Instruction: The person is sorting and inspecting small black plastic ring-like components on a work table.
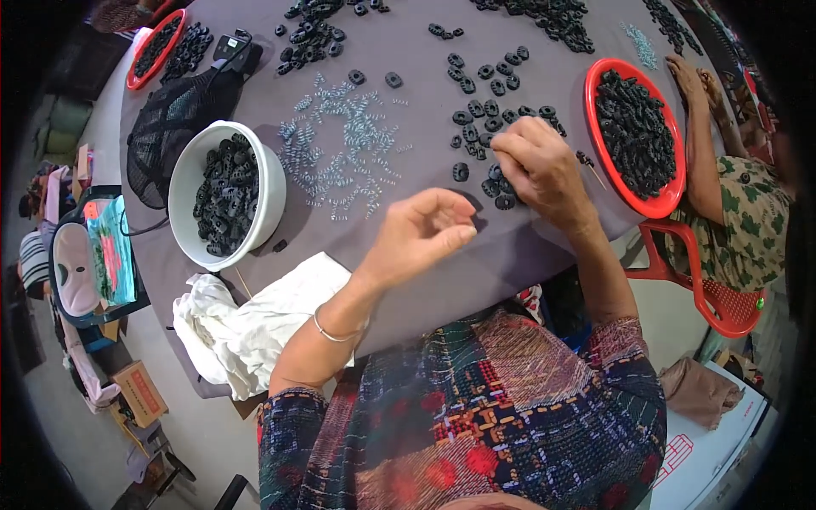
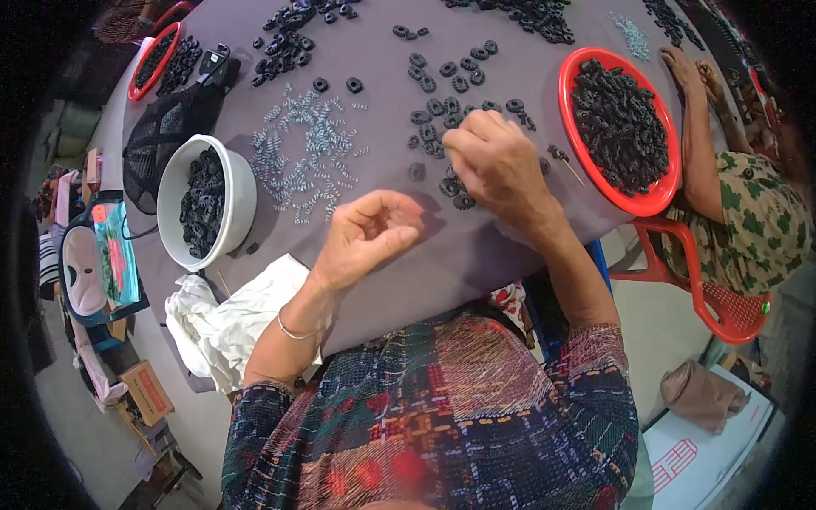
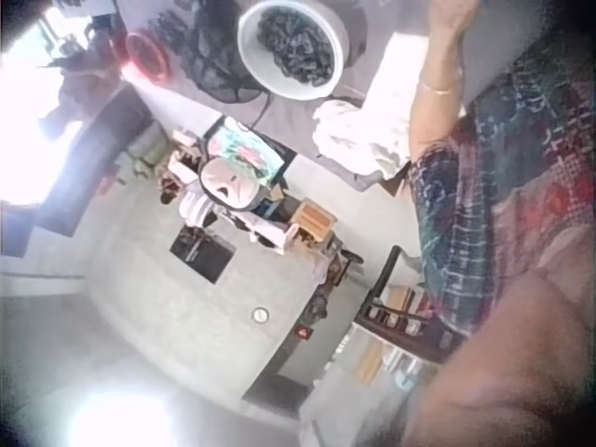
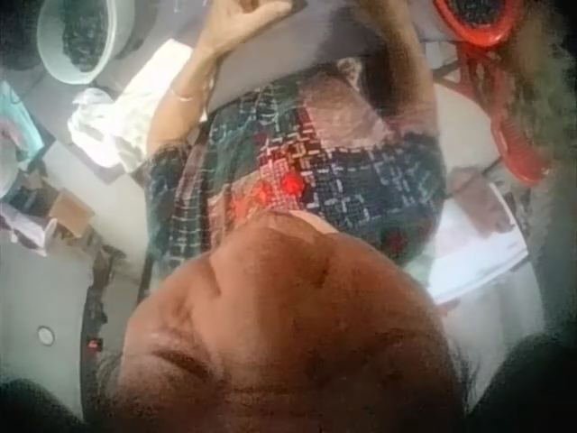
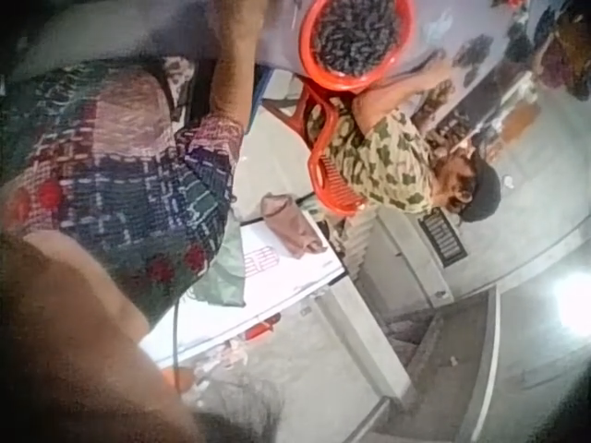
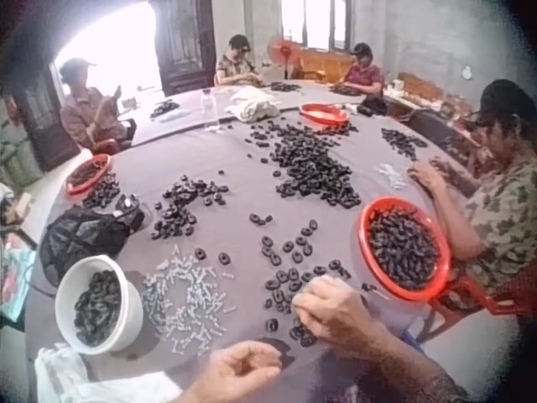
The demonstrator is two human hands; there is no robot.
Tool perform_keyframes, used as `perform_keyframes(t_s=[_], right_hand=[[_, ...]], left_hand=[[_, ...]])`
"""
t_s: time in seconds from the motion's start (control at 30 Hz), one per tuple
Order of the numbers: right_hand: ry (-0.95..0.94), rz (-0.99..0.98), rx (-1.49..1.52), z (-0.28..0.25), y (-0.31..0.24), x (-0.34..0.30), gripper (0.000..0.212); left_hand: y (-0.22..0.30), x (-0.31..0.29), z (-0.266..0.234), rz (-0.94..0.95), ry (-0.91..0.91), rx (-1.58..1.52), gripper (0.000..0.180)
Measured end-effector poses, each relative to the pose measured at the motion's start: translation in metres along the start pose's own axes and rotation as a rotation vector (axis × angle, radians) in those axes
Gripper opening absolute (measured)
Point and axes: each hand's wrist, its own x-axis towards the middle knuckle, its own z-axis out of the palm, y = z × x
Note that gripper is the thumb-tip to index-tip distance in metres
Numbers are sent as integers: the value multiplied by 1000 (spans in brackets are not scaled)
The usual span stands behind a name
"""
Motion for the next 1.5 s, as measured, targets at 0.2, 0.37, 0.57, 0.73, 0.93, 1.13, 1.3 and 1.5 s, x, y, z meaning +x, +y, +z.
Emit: perform_keyframes(t_s=[0.2,0.37,0.57,0.73,0.93,1.13,1.3,1.5], right_hand=[[-33,1,-69,16,9,23,11],[-98,43,-202,27,12,31,16],[-173,24,-120,27,6,27,18],[-57,-57,85,25,3,21,20],[-75,165,676,9,-17,6,24],[-38,300,1109,9,-36,-13,25],[119,431,1245,24,-50,-23,28],[103,-41,539,14,-50,-20,36]], left_hand=[[-1,3,5,221,-25,347,24],[0,3,5,226,-22,373,24],[-1,2,5,211,-18,343,23],[-3,2,4,181,-10,324,21],[-1,1,4,92,72,118,19],[-2,3,7,260,175,-174,27],[-2,2,7,304,165,-160,27],[-2,2,4,204,152,-165,21]])
